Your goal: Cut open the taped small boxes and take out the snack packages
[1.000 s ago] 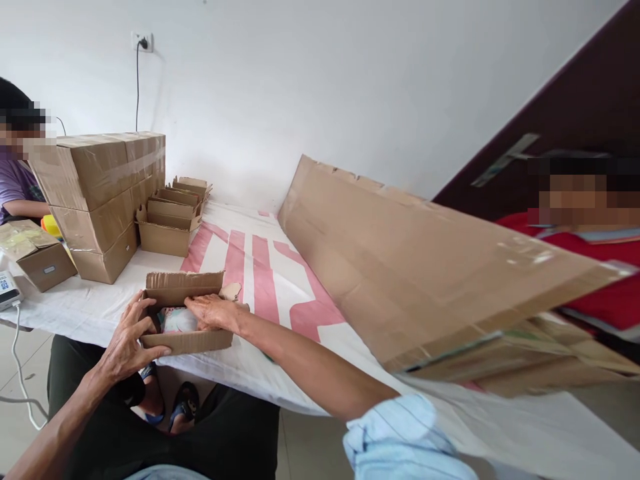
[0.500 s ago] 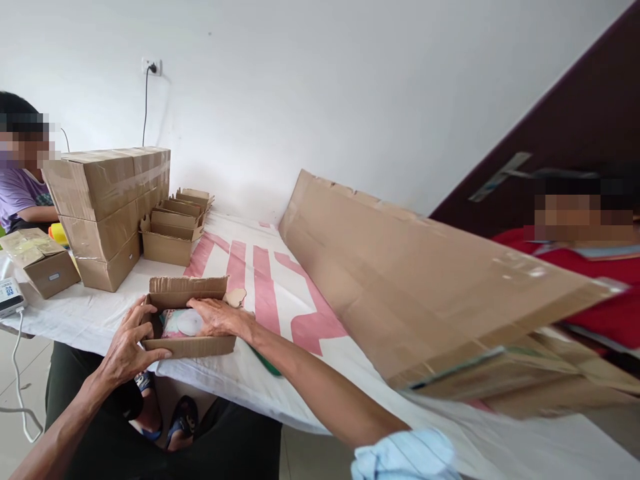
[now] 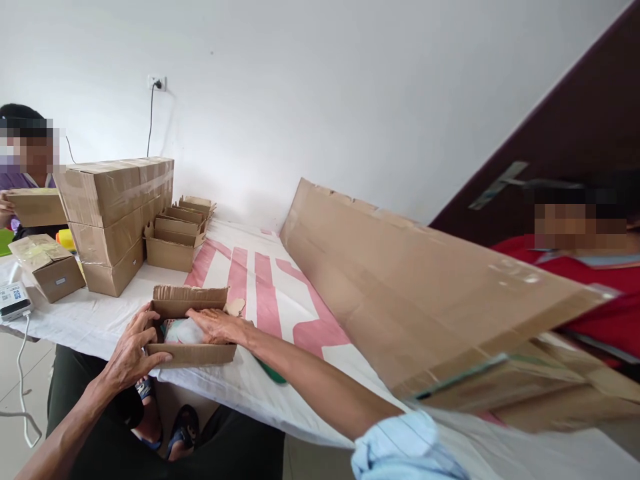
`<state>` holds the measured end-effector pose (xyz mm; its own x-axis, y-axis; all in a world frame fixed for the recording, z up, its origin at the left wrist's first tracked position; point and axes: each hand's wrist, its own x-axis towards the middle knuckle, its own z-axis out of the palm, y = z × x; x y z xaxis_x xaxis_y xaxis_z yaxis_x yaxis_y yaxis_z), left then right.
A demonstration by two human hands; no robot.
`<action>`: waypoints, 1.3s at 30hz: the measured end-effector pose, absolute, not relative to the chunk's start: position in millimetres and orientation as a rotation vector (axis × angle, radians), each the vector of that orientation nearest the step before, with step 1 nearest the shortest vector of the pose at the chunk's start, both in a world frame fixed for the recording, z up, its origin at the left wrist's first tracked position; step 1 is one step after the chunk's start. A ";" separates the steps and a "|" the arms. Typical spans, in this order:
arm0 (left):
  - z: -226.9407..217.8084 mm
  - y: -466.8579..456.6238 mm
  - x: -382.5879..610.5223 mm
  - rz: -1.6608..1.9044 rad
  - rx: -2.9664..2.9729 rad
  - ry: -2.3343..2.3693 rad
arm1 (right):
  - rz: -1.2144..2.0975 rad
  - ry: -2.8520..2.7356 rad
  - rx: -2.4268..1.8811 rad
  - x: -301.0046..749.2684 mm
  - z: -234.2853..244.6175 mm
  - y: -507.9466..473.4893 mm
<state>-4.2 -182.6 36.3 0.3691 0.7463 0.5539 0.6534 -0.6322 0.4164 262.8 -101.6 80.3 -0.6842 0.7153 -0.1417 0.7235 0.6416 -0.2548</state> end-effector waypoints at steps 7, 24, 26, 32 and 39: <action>45.2 -176.8 -11.7 1.129 2.453 1.286 | -0.534 2.943 1.412 260.2 127.6 -116.3; 106.9 -144.8 -4.5 1.185 2.215 1.001 | -2.107 2.714 1.407 284.4 169.6 -100.9; 109.9 -139.6 -0.4 1.197 2.205 0.929 | -2.174 2.659 1.444 281.5 166.9 -101.7; 105.2 -130.2 6.5 1.294 1.829 0.915 | -2.402 2.850 1.309 286.4 146.2 -117.0; 136.0 -121.0 15.4 1.233 1.439 1.026 | -2.555 3.272 1.302 266.8 112.5 -121.4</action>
